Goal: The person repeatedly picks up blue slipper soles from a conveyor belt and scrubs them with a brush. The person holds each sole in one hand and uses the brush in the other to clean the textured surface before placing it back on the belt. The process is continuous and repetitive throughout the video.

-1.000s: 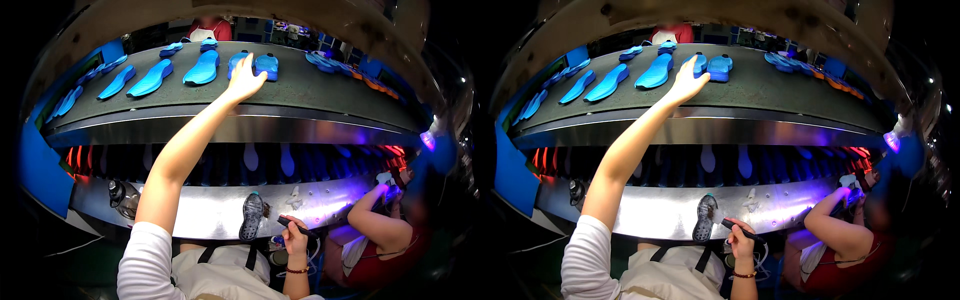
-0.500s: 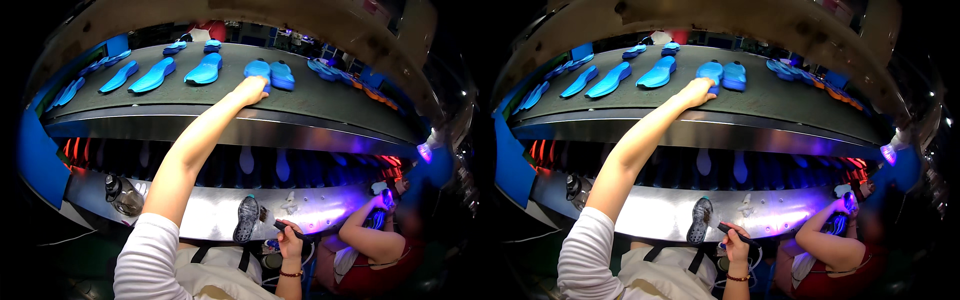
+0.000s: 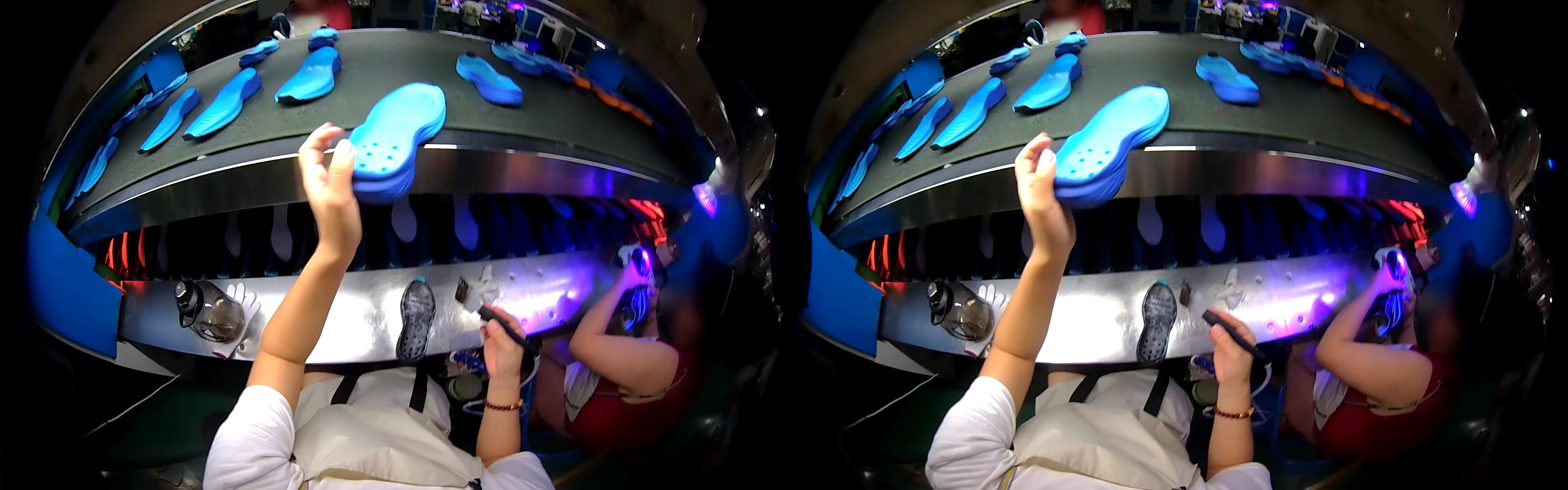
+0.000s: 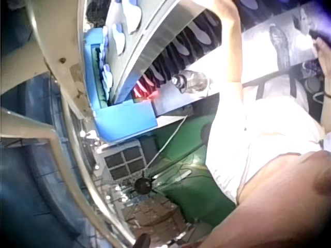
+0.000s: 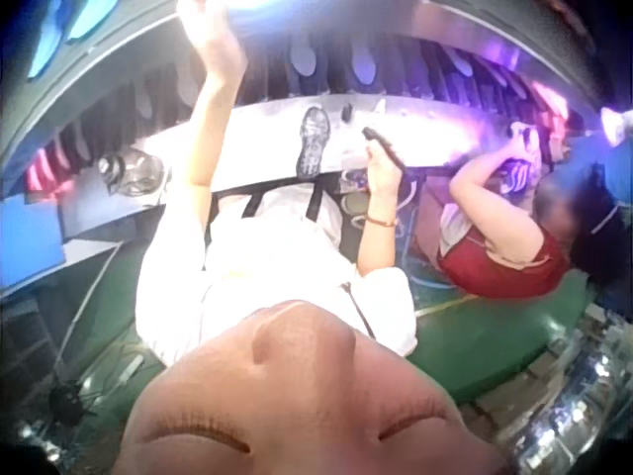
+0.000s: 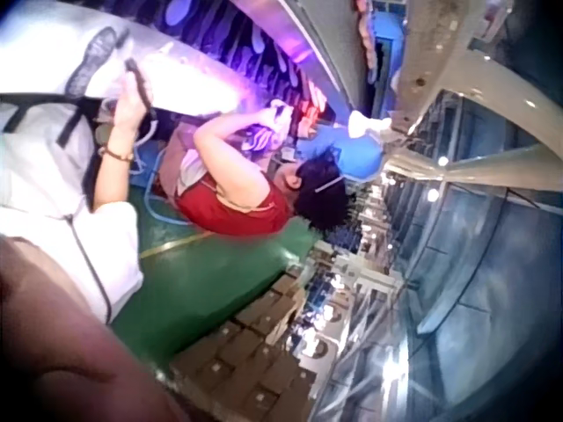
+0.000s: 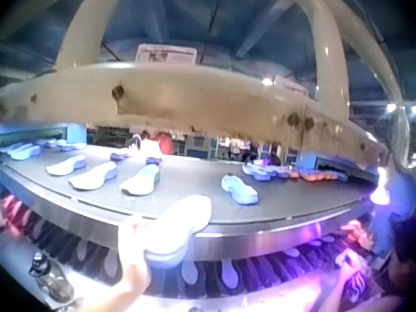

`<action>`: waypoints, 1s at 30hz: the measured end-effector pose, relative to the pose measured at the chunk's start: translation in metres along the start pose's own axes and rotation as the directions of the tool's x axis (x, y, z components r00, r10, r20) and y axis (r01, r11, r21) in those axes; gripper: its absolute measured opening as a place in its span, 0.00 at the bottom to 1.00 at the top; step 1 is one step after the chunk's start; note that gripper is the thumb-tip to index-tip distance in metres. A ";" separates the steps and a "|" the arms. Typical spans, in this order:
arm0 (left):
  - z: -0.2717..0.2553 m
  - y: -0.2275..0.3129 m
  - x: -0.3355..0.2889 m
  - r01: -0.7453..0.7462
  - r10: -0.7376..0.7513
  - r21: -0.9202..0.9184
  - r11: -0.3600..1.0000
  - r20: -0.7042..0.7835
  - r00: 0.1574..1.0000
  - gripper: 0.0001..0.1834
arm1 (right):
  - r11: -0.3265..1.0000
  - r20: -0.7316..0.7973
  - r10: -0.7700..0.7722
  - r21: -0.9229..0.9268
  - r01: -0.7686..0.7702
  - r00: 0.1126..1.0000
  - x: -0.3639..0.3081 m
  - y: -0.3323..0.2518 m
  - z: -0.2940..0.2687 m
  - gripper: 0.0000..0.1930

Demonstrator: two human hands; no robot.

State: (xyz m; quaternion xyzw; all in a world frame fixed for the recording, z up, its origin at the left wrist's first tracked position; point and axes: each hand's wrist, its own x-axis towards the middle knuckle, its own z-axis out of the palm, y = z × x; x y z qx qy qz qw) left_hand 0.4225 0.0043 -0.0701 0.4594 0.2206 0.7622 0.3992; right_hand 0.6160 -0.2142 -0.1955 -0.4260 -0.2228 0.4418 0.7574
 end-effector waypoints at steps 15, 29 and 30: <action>-0.108 -0.033 -0.189 0.959 -0.746 -0.266 -0.096 0.657 0.108 0.52 | 0.975 0.262 0.174 -0.184 -0.128 0.949 0.014 0.019 0.049 0.11; -0.115 -0.029 -0.168 0.935 -0.868 -0.329 0.130 0.419 0.268 0.48 | 0.457 0.756 -0.060 -0.560 0.691 0.652 -0.013 0.026 0.109 0.08; -0.121 -0.026 -0.162 0.938 -0.861 -0.295 0.182 0.412 0.296 0.48 | 0.478 0.769 0.064 -0.583 0.657 0.636 -0.022 0.022 0.099 0.08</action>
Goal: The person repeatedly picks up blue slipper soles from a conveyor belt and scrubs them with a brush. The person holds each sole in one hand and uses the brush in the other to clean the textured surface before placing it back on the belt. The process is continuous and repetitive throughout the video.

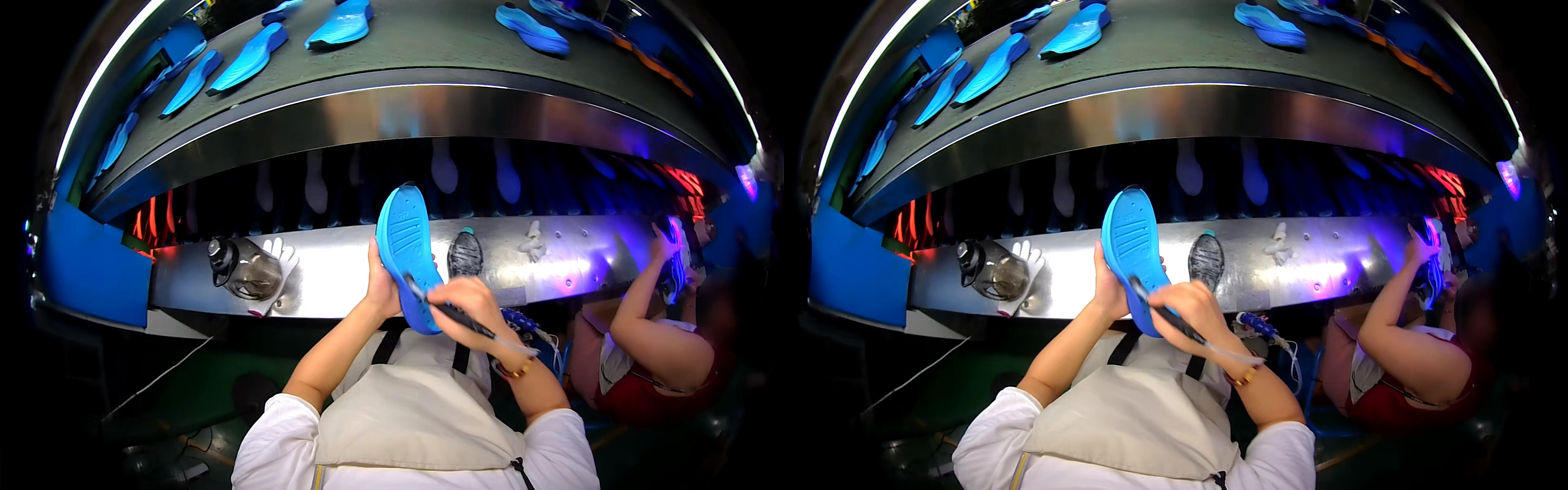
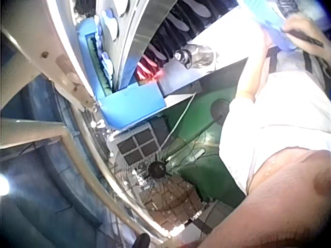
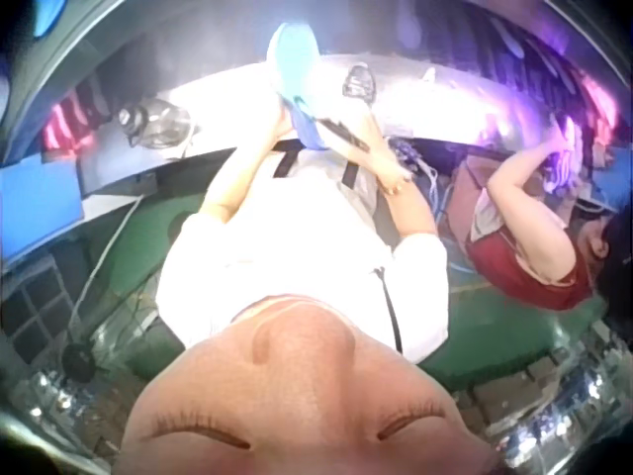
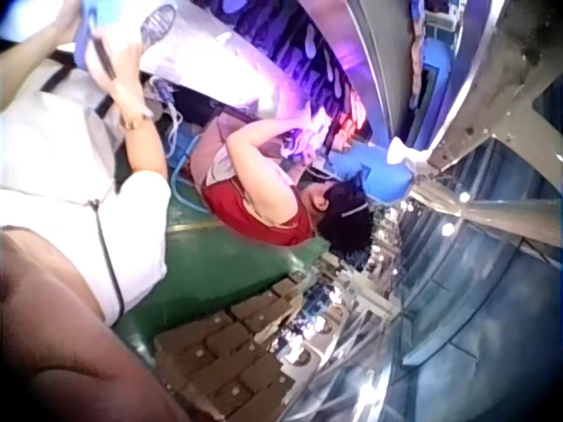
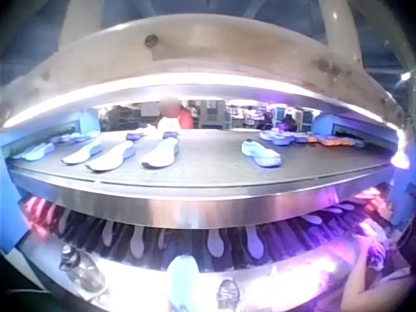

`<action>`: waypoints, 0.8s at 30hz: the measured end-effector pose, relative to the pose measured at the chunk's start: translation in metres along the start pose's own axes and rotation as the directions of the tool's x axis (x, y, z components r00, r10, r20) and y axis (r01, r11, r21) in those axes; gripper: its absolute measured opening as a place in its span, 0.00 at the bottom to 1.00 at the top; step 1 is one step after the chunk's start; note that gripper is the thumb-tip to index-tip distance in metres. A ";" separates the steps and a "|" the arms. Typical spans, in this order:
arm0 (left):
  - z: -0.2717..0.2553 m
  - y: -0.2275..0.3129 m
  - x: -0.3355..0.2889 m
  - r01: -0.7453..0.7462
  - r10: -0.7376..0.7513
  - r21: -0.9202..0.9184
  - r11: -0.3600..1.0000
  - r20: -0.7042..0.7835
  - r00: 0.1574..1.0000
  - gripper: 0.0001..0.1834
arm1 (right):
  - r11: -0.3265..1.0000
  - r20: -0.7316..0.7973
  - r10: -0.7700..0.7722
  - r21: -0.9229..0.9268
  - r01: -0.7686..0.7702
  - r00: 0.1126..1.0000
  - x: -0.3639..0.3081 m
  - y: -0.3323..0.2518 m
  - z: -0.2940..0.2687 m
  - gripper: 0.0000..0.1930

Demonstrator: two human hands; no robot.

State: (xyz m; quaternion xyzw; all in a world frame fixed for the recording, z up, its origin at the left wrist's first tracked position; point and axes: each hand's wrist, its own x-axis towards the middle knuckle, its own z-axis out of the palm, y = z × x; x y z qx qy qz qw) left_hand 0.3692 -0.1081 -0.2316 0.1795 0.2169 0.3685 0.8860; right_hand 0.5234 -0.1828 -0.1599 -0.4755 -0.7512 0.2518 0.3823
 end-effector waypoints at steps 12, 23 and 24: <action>0.054 0.000 -0.018 0.037 -0.046 -0.144 0.989 -0.055 0.997 0.46 | 0.927 0.041 -0.046 0.373 0.027 0.998 0.028 -0.012 -0.038 0.10; 0.052 0.020 -0.010 -0.193 0.194 -0.061 0.979 0.018 0.981 0.51 | 0.867 0.193 -0.146 0.498 0.032 0.970 0.023 -0.014 -0.051 0.12; 0.054 0.022 -0.010 -0.237 0.236 -0.056 0.970 -0.024 0.972 0.52 | 0.835 0.120 -0.066 0.550 -0.011 0.991 0.022 -0.010 -0.049 0.12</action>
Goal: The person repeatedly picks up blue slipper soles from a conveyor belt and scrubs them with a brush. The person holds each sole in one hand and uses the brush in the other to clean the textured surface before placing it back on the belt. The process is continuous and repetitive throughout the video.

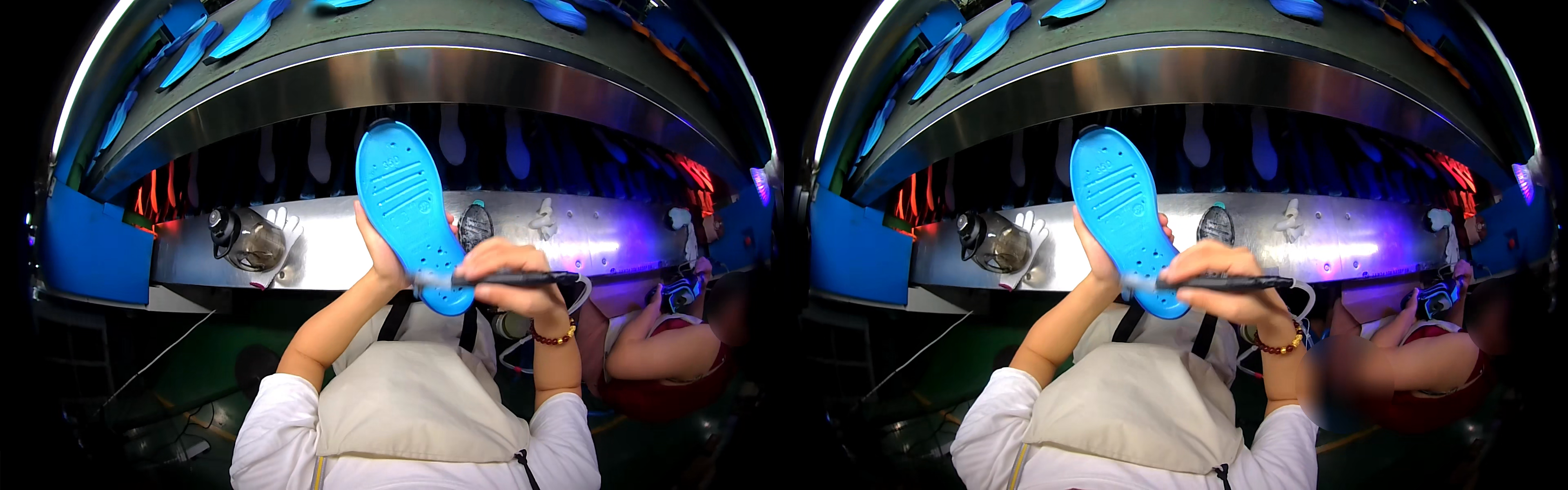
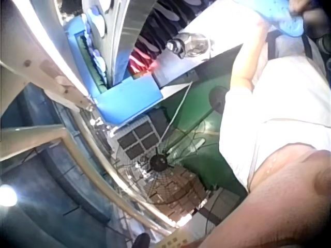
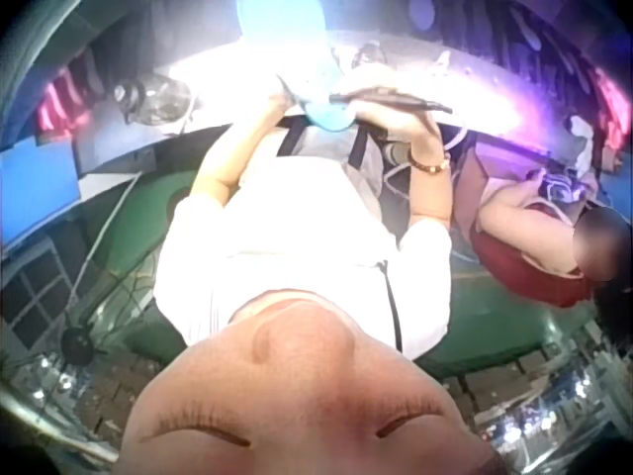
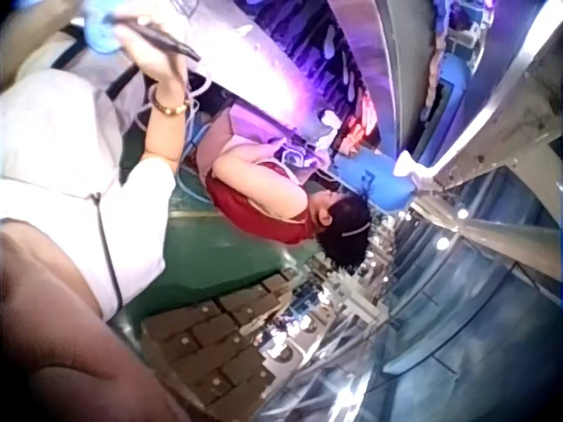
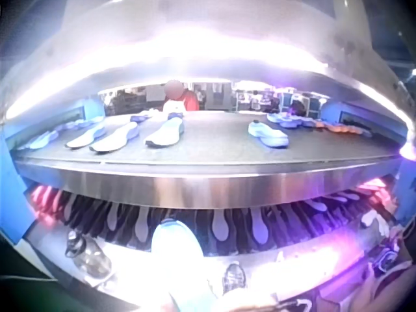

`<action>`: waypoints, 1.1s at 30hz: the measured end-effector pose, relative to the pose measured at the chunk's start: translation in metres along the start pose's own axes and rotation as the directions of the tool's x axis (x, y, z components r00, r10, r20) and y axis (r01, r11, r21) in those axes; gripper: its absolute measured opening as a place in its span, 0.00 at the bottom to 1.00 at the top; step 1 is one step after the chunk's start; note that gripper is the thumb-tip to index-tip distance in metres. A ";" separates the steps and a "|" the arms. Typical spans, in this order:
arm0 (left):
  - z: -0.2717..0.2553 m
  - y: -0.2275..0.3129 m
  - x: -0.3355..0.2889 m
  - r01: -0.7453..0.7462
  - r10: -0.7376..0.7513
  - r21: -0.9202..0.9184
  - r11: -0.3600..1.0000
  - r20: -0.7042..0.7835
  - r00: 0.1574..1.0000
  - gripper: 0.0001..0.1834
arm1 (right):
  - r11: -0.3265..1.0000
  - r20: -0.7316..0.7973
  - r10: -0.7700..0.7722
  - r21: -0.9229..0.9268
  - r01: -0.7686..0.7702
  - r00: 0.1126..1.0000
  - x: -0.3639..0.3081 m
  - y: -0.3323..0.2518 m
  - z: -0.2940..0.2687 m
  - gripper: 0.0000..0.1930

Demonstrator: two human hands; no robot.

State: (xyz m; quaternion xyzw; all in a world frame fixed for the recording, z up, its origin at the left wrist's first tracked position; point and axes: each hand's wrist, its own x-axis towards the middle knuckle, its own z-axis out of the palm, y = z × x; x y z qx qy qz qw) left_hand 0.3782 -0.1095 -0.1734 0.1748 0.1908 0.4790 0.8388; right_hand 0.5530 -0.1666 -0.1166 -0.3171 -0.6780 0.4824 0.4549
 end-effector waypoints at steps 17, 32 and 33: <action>0.018 0.034 0.006 -0.090 0.089 0.004 0.996 0.043 0.995 0.54 | 0.935 -0.056 0.205 0.307 -0.179 0.977 -0.020 0.010 -0.005 0.11; -0.005 0.030 -0.013 0.281 -0.321 0.183 0.942 0.255 0.912 0.32 | 0.948 -0.021 0.317 0.002 -0.317 0.948 -0.005 -0.013 0.012 0.12; -0.005 0.031 -0.010 0.376 -0.406 0.157 0.913 0.274 0.872 0.31 | 0.982 0.058 0.184 -0.055 -0.181 0.981 -0.005 -0.009 0.013 0.12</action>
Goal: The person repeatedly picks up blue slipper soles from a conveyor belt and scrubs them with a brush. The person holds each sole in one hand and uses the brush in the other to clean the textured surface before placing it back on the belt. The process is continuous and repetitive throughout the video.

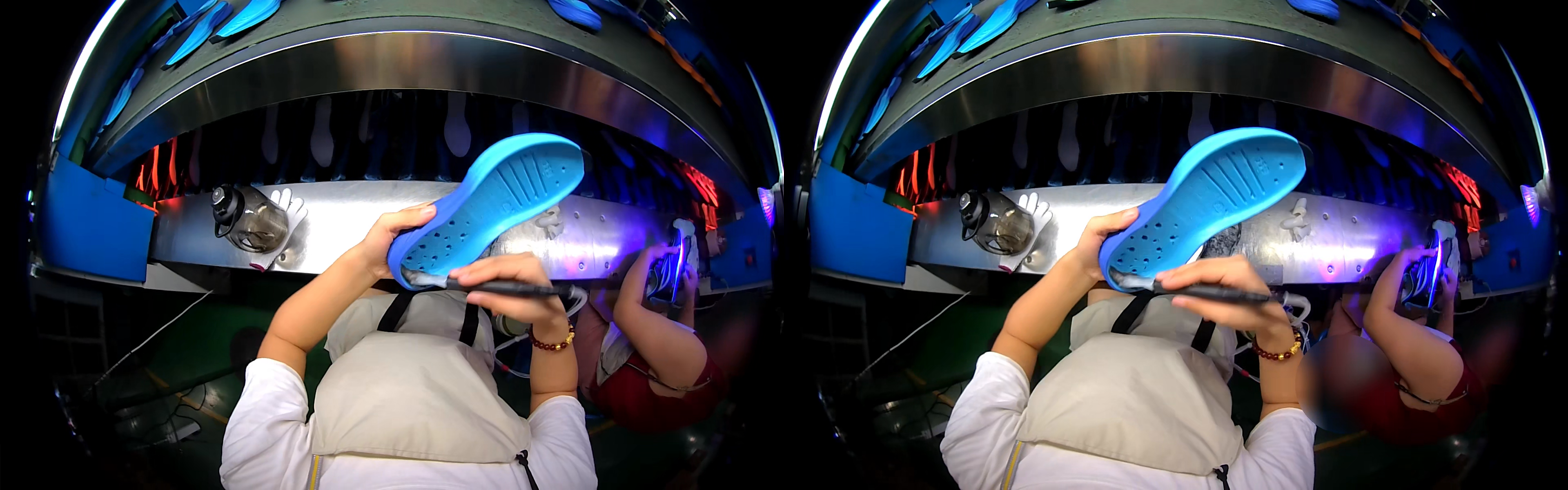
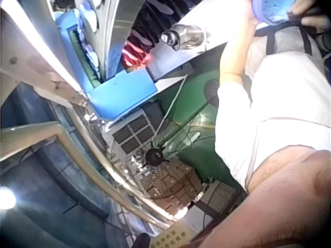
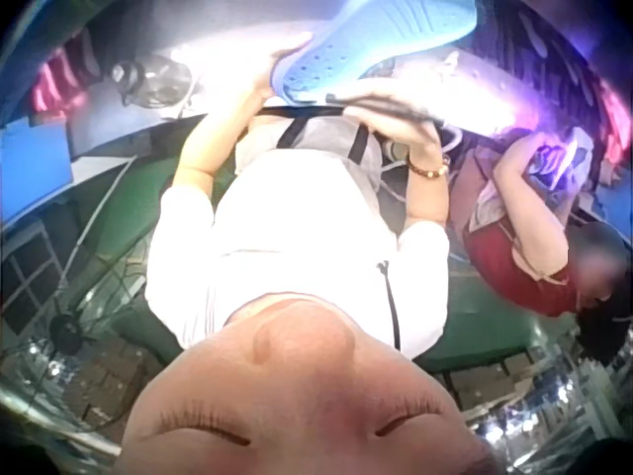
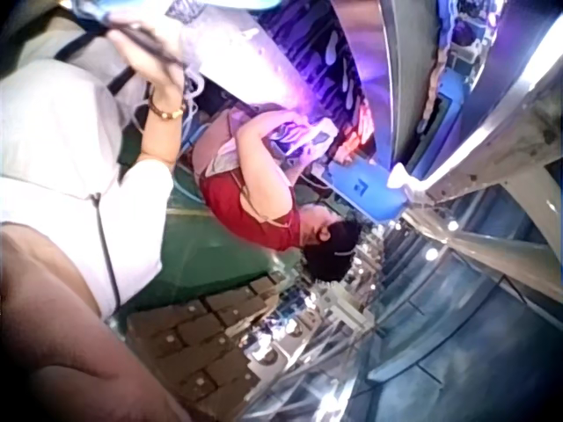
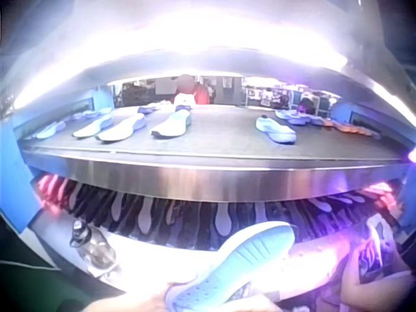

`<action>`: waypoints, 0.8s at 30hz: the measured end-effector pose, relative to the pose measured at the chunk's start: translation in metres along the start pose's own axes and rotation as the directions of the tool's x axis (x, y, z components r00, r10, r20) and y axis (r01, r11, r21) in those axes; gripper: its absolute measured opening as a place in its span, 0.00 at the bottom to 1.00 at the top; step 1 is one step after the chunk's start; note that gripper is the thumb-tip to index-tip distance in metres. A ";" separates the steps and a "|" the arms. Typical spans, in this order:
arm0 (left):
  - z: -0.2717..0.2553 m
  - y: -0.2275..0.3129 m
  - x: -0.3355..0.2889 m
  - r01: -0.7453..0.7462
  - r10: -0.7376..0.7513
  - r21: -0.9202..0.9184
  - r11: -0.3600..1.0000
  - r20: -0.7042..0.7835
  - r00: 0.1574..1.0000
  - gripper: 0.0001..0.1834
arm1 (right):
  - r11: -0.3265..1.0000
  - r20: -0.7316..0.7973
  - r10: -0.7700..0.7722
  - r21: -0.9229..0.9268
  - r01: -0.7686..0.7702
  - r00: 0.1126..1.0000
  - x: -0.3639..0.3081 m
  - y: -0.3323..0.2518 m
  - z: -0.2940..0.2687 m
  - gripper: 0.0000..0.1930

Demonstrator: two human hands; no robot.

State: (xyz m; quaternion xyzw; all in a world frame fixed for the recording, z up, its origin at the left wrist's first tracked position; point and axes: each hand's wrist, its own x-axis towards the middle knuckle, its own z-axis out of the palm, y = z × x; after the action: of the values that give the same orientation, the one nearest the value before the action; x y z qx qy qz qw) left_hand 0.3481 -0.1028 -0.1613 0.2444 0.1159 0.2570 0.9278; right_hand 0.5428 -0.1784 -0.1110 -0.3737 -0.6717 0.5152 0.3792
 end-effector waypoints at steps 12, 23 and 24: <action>0.004 0.027 -0.009 0.426 -0.392 0.384 0.819 -0.167 0.905 0.33 | 0.980 0.406 -0.078 -0.135 0.145 0.911 0.003 -0.025 -0.037 0.12; 0.002 0.042 -0.034 0.306 -0.216 0.295 0.905 -0.300 0.929 0.33 | 0.993 0.032 -0.106 -0.046 0.107 0.994 -0.009 -0.004 -0.036 0.11; 0.002 0.044 -0.035 0.299 -0.205 0.319 0.899 -0.295 0.933 0.32 | 0.987 -0.036 -0.072 -0.144 0.066 0.997 -0.006 0.002 -0.035 0.12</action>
State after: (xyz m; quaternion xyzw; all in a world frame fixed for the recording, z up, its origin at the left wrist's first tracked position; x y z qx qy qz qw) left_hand 0.3005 -0.0896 -0.1338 0.3573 0.3098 0.1374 0.8703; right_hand 0.5768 -0.1696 -0.1073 -0.3869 -0.7114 0.4448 0.3826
